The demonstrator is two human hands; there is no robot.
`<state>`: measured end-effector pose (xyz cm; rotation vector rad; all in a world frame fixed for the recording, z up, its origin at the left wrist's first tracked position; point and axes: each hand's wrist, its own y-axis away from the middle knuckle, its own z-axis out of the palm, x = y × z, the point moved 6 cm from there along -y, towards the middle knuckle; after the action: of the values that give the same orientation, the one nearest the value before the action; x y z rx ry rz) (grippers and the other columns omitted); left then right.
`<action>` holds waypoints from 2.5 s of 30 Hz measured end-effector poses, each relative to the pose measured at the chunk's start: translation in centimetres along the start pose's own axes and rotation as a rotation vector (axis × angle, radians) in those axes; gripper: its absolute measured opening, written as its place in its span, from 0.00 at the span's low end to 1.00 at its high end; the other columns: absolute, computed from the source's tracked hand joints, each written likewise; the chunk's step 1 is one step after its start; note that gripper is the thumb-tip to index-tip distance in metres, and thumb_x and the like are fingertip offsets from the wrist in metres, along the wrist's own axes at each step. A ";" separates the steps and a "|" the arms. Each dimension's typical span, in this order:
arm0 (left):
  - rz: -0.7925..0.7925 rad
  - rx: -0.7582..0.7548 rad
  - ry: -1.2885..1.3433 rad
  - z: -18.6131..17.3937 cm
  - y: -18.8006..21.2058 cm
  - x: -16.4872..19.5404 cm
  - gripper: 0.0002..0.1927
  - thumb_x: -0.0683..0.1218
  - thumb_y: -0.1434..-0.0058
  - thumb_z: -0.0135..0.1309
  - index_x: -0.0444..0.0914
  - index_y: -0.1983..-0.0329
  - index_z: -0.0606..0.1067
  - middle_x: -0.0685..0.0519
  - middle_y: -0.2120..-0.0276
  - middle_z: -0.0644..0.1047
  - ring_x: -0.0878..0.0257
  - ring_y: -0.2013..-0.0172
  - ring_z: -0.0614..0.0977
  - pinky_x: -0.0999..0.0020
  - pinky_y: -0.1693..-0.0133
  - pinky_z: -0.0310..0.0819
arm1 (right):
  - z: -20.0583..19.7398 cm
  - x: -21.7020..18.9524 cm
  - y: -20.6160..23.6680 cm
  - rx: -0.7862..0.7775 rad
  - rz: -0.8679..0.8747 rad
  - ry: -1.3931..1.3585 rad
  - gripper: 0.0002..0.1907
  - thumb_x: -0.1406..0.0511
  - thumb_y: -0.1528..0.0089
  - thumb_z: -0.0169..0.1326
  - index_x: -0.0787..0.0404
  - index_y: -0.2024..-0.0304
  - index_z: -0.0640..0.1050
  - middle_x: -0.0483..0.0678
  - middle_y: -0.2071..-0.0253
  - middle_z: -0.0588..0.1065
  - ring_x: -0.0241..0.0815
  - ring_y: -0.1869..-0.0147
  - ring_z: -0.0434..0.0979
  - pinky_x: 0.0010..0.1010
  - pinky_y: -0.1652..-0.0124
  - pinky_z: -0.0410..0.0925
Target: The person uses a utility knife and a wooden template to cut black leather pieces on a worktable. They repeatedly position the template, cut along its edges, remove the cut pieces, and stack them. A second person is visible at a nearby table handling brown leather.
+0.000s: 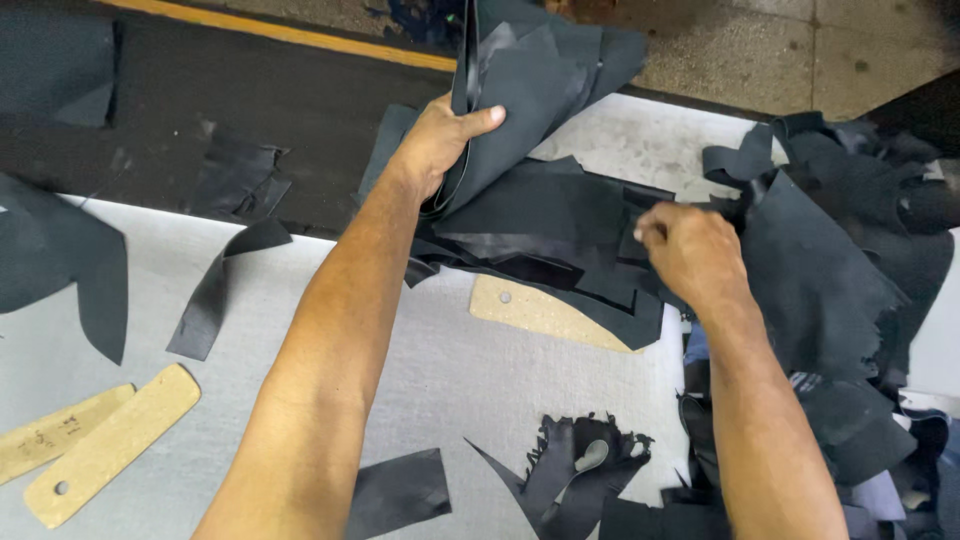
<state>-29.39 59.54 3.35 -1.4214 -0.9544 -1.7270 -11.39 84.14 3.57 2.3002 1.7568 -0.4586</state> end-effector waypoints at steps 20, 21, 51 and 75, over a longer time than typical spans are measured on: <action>0.438 0.025 -1.360 8.2 5.7 -0.9 0.26 0.61 0.45 0.64 0.41 0.50 0.77 0.43 0.58 0.81 0.48 0.55 0.85 0.52 0.48 0.78 | 2.2 0.9 -5.2 0.003 0.306 -1.236 0.25 0.75 0.34 0.51 0.76 0.34 0.65 0.78 0.49 0.75 0.54 0.60 0.75 0.43 0.61 0.73; 0.246 0.007 -1.310 7.5 4.4 -0.9 0.27 0.62 0.41 0.61 0.41 0.48 0.76 0.44 0.59 0.82 0.47 0.56 0.85 0.51 0.50 0.78 | 1.3 0.4 -5.1 0.021 0.212 -1.271 0.25 0.73 0.35 0.53 0.72 0.35 0.66 0.70 0.47 0.75 0.49 0.56 0.77 0.40 0.58 0.75; 0.592 -0.167 -1.595 8.6 5.0 -2.2 0.36 0.61 0.52 0.68 0.36 0.46 0.74 0.43 0.56 0.79 0.47 0.57 0.84 0.52 0.54 0.79 | -0.6 -0.5 -8.5 0.223 -0.350 0.241 0.21 0.61 0.43 0.60 0.63 0.50 0.82 0.64 0.52 0.76 0.69 0.47 0.75 0.54 0.48 0.67; 0.338 -0.214 -1.419 7.4 3.8 -0.3 0.39 0.67 0.51 0.69 0.34 0.48 0.74 0.42 0.65 0.81 0.43 0.62 0.84 0.49 0.58 0.78 | 4.5 -2.0 -4.5 -0.239 0.384 -0.828 0.13 0.59 0.36 0.56 0.63 0.67 0.80 0.47 0.74 0.76 0.36 0.75 0.75 0.30 0.77 0.68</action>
<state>-22.56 64.13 4.38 -2.7931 -1.0471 -0.3634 -16.73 82.01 0.24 1.8081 0.8958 -0.8946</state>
